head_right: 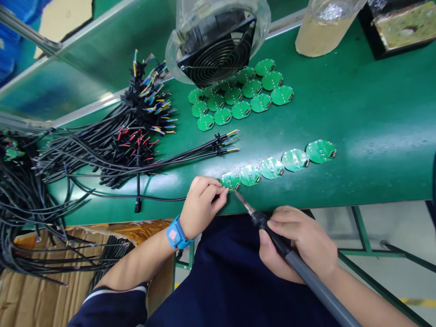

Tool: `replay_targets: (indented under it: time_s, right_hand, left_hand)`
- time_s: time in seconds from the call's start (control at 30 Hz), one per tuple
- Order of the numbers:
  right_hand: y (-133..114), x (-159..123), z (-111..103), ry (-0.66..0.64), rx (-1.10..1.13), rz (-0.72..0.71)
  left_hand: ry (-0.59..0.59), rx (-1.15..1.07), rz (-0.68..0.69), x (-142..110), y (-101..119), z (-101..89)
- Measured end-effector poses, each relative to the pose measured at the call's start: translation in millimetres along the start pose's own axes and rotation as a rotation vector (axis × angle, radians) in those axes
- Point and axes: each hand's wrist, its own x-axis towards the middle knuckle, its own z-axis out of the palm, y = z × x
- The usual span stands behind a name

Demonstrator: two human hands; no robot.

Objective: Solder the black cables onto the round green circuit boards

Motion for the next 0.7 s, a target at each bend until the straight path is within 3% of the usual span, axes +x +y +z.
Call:
replay_targets:
  time_s: [0.27, 0.47, 0.57, 0.7]
  right_hand:
    - [0, 10, 7, -0.064, -0.101, -0.012]
    - [-9, 11, 11, -0.215, -0.190, 0.021]
    - [-10, 9, 12, -0.192, -0.229, 0.000]
    - [-10, 10, 7, -0.113, -0.148, 0.092]
  left_hand:
    - [-0.013, -0.050, -0.015, 1, 0, -2.0]
    - [0.035, -0.106, -0.096, 4, 4, -2.7]
    - [0.037, -0.111, -0.135, 5, 6, -2.3]
    - [0.031, -0.109, -0.151, 5, 8, -2.2]
